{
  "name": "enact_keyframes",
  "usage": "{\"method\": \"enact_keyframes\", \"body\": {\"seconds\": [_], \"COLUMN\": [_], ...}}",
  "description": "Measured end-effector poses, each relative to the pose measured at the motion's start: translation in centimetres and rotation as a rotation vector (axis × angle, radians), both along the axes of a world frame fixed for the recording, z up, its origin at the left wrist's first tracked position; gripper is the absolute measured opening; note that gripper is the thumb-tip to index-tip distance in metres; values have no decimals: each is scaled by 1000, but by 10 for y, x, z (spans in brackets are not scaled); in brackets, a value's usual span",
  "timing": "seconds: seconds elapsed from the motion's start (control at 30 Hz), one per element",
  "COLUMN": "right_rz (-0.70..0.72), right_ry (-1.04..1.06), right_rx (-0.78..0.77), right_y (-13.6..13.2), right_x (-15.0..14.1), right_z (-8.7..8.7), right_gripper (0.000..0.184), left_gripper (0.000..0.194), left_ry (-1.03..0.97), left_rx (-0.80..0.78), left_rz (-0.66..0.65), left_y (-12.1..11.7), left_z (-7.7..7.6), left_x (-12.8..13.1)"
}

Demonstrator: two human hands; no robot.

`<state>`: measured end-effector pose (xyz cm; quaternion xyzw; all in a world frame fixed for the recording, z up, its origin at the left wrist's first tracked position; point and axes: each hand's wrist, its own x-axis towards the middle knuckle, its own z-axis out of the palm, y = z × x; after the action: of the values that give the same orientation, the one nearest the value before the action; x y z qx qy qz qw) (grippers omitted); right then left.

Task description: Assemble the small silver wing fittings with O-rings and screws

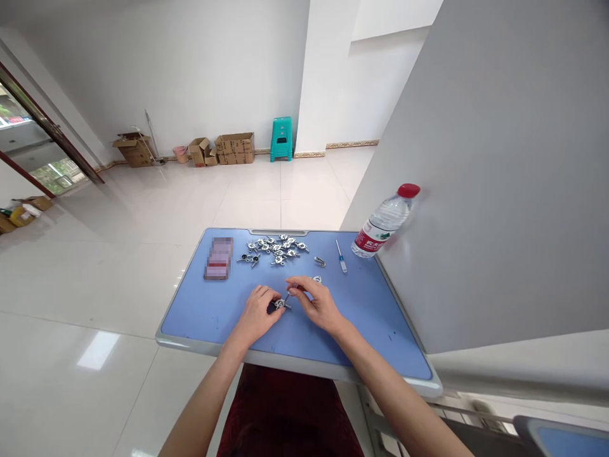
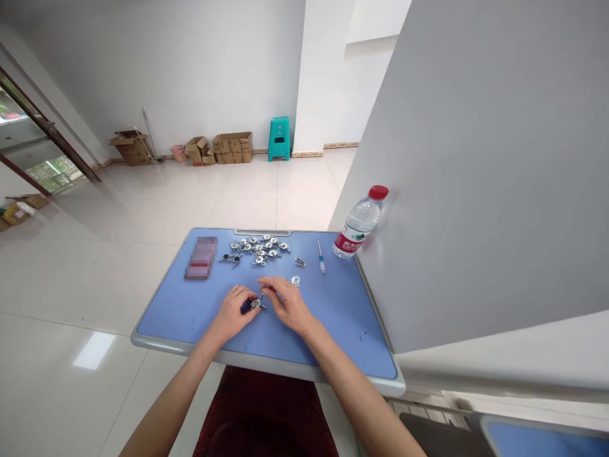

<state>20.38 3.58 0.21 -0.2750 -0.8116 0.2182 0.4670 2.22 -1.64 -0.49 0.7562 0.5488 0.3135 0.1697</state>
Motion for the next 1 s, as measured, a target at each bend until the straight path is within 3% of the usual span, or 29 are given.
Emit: {"method": "enact_keyframes", "body": {"seconds": [0.23, 0.6, 1.0], "right_rz": [95, 244, 102], "right_ry": [-2, 58, 60], "right_rx": [-15, -86, -73], "right_y": [-1, -1, 4], "right_x": [2, -9, -14], "right_z": [11, 13, 8], "right_gripper": [27, 28, 18], "left_gripper": [4, 7, 3], "left_ry": [-26, -47, -28], "left_rx": [-19, -24, 3], "left_rz": [-16, -49, -43], "left_y": [3, 4, 6], "left_z": [-4, -3, -7], "left_x": [-2, -3, -2]}}
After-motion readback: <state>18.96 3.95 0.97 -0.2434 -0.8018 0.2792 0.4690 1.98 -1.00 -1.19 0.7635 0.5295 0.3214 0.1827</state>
